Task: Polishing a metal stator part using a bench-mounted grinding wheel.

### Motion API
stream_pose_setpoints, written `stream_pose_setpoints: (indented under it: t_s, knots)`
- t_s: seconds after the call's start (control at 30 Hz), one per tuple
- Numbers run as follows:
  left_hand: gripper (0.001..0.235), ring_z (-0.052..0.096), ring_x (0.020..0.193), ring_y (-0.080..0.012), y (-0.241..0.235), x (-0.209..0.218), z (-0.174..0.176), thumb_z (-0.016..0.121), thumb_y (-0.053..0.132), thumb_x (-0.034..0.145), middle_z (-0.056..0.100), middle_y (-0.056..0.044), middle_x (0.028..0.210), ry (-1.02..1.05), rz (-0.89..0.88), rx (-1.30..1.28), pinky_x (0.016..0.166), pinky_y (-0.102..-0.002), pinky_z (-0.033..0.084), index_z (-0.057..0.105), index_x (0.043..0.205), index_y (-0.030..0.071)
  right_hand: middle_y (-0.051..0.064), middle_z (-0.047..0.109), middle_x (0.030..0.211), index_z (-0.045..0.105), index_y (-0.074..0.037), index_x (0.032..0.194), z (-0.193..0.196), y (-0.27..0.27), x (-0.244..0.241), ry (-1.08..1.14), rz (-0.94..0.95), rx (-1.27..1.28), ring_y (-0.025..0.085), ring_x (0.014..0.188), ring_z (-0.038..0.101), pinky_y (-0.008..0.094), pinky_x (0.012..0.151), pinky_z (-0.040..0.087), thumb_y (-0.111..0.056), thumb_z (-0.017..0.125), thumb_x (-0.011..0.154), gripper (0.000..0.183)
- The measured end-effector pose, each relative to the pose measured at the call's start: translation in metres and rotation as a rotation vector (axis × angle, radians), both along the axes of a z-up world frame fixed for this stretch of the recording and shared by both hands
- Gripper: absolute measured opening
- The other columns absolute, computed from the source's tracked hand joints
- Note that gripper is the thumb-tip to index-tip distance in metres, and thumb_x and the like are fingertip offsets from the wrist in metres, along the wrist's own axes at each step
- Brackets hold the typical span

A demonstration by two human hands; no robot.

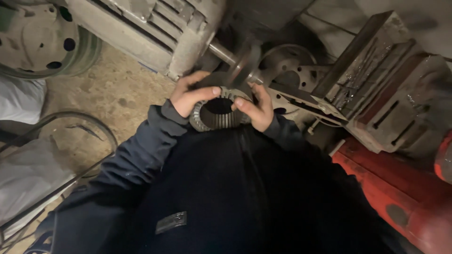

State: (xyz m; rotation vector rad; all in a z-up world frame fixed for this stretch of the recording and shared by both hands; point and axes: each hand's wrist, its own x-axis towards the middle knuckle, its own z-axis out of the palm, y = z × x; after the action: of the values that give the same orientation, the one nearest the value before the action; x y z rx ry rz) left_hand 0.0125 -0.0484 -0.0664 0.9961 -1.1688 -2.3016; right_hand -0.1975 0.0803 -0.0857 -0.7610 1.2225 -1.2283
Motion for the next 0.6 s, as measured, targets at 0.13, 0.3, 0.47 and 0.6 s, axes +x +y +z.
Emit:
stream_pose_setpoints:
  t_s: [0.13,0.3,0.47,0.6]
  knots:
    - [0.039,0.066,0.102,-0.0154,0.0,-0.001,-0.007,0.075,0.018,0.089,0.073,-0.007,0.107,0.019,-0.012,-0.031,0.095,-0.029,0.05,0.069,0.121,-0.005,0.013,0.066,0.118,0.044,0.007,0.144,-0.002,0.0,0.001,-0.01,-0.004,-0.005,0.019,0.093,0.068,0.034,0.083,0.058,-0.018,0.071,0.097,0.059]
    - [0.041,0.067,0.103,-0.0152,0.0,-0.002,-0.006,0.075,0.02,0.087,0.074,-0.006,0.108,0.016,0.008,0.006,0.095,-0.028,0.05,0.067,0.121,-0.002,0.013,0.068,0.109,0.047,0.01,0.142,-0.009,0.001,-0.003,0.008,0.02,0.046,0.02,0.093,0.068,0.034,0.085,0.056,-0.019,0.069,0.099,0.056]
    - [0.04,0.067,0.097,-0.0164,0.002,0.001,-0.013,0.076,0.02,0.087,0.074,-0.007,0.103,-0.019,0.009,0.012,0.091,-0.029,0.051,0.069,0.12,-0.002,0.014,0.068,0.11,0.047,0.01,0.142,-0.013,0.003,-0.002,0.003,0.027,0.043,0.021,0.095,0.069,0.035,0.087,0.057,-0.02,0.069,0.099,0.057]
    - [0.04,0.066,0.105,-0.0146,0.005,0.002,0.004,0.076,0.018,0.088,0.073,-0.006,0.11,0.035,0.008,-0.105,0.097,-0.028,0.05,0.068,0.121,-0.003,0.012,0.067,0.115,0.045,0.007,0.141,-0.005,0.003,-0.002,0.012,0.024,0.012,0.019,0.095,0.069,0.034,0.087,0.058,-0.022,0.07,0.097,0.058]
